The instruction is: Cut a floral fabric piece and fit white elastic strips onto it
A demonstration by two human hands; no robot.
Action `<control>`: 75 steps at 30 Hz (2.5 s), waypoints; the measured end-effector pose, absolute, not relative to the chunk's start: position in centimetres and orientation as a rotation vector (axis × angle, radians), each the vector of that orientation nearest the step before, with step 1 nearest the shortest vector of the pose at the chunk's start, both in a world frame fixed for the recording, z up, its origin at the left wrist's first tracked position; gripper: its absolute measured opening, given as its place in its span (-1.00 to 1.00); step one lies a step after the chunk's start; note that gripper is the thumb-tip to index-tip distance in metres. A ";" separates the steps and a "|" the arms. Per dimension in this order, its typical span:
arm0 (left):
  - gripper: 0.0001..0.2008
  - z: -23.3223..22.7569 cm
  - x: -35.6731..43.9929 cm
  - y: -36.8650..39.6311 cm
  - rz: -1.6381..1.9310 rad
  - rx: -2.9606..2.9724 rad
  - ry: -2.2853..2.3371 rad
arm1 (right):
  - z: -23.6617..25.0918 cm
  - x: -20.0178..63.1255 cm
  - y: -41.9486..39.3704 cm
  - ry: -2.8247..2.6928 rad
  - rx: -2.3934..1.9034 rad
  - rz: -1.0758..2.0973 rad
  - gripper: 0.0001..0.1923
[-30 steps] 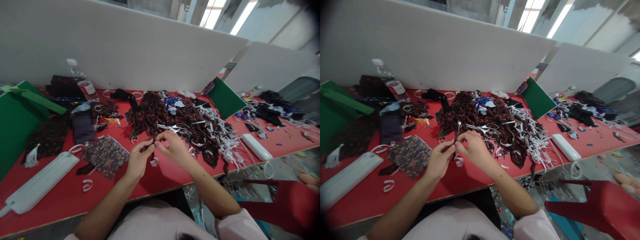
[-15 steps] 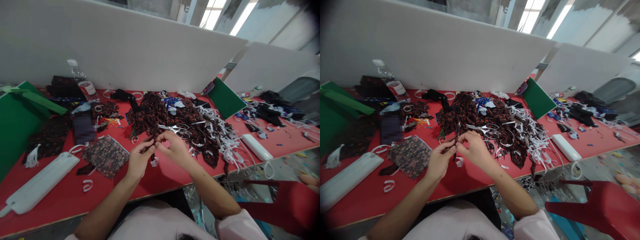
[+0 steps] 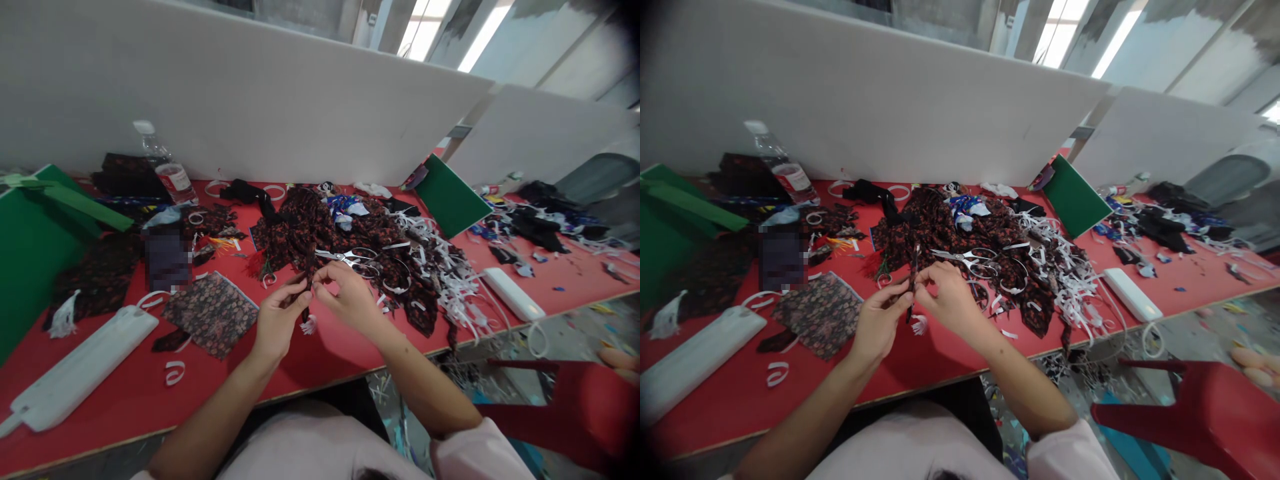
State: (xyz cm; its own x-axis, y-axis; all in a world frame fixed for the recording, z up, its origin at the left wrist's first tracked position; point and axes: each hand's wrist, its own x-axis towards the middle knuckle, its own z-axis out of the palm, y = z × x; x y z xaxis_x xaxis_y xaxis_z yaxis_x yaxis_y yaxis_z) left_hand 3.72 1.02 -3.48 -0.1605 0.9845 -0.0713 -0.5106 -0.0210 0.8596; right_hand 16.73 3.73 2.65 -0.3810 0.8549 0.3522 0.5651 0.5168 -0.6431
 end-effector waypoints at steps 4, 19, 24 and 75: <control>-0.75 -3.6 3.6 1.1 1.502 0.653 0.919 | 2.6 16.8 3.8 -2.115 -1.144 0.545 -0.91; -0.75 -3.7 3.7 1.1 1.482 0.653 0.939 | 2.6 16.6 3.8 -2.088 -1.180 0.544 -0.91; -0.79 -4.0 3.5 0.9 1.535 1.034 1.129 | 2.8 16.6 4.0 -2.017 -1.221 0.673 -0.92; -0.77 -3.2 3.7 1.1 1.527 0.670 0.963 | 3.8 16.3 4.8 -2.293 -1.255 0.329 -0.92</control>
